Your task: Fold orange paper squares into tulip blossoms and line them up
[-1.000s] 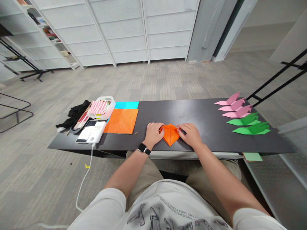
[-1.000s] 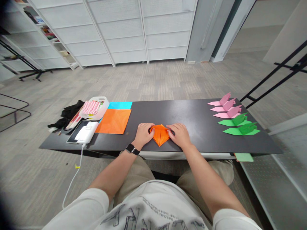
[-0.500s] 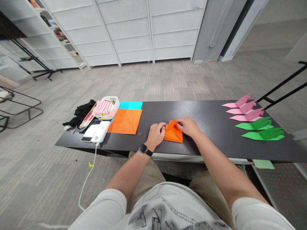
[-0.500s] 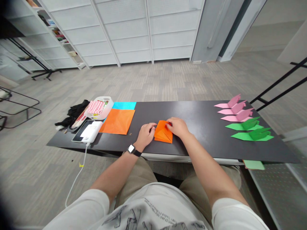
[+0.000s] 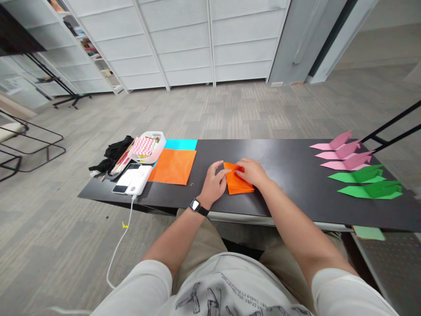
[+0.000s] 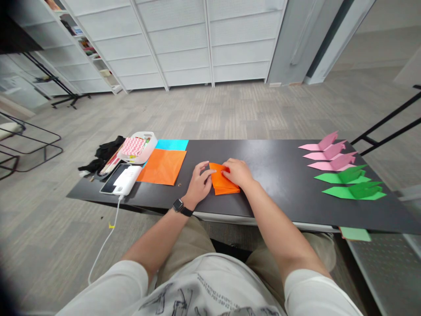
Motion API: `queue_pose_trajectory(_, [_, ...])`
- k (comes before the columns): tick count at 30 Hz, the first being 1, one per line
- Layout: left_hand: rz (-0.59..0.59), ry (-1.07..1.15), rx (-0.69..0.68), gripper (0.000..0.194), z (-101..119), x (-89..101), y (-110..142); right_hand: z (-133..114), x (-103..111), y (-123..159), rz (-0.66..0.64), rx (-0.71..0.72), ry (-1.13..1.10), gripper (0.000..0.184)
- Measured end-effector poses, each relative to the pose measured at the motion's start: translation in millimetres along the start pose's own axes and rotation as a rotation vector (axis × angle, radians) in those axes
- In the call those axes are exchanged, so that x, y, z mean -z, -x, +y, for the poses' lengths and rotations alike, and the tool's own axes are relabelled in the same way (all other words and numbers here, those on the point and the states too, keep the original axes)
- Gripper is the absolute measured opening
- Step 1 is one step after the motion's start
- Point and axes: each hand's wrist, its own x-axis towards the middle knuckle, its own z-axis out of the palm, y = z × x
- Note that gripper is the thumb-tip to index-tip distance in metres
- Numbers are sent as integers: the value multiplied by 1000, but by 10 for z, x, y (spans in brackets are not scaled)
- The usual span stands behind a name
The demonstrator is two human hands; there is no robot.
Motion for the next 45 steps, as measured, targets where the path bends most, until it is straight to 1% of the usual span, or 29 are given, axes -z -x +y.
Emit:
queue_pose_trajectory(3, [25, -68, 55, 30, 0, 20, -7, 44, 99, -29, 30, 30, -16, 24])
queue_pose_trajectory(6, [26, -128, 68, 25, 27, 53, -14, 64, 256, 40, 158, 25, -48, 35])
queue_pose_trajectory(8, [32, -161, 64, 23, 58, 69, -16, 34, 351, 157, 242, 34, -59, 33])
queue_pose_trajectory(11, [41, -206, 61, 21, 96, 83, -13, -57, 411, 402, 283, 99, -51, 25])
queue_pose_trajectory(14, [31, -240, 52, 18, 100, 115, 0, -114, 356, 633, 251, 149, 20, 25])
queue_pose_trajectory(16, [0, -252, 30, 15, 79, 160, 18, -104, 285, 733, 238, 136, 54, 22])
queue_pose_trajectory(18, [-53, -259, 5, 13, 48, 221, 42, -69, 213, 780, 244, 105, 65, 15])
queue_pose_trajectory(21, [-136, -275, -34, 12, -2, 311, 83, -22, 123, 778, 280, 67, 61, 12])
queue_pose_trajectory(25, [-206, -298, -71, 14, -37, 386, 104, 0, 29, 735, 325, 43, 63, 13])
queue_pose_trajectory(32, [-318, -301, -117, 16, -8, 475, -41, 47, -65, 697, 355, 49, 62, 16])
queue_pose_trajectory(33, [-323, -305, -116, 16, 10, 484, -64, 53, -75, 692, 361, 45, 56, 16])
queue_pose_trajectory(35, [-291, -308, -101, 18, 80, 494, -93, 62, -96, 683, 365, 29, 40, 16])
queue_pose_trajectory(37, [-226, -294, -92, 27, 207, 489, -88, 70, -119, 677, 362, 22, 30, 16])
queue_pose_trajectory(39, [-203, -261, -128, 33, 378, 457, -50, 75, -139, 675, 358, 24, 28, 16])
queue_pose_trajectory(40, [-236, -231, -173, 34, 466, 427, -20, 76, -147, 675, 354, 24, 27, 16])
queue_pose_trajectory(42, [-372, -175, -276, 37, 615, 336, 54, 75, -158, 676, 346, 16, 27, 16])
queue_pose_trajectory(43, [-413, -167, -291, 39, 665, 279, 95, 73, -161, 676, 342, 9, 27, 16])
queue_pose_trajectory(45, [-439, -176, -282, 42, 705, 155, 178, 63, -162, 676, 339, 2, 32, 16])
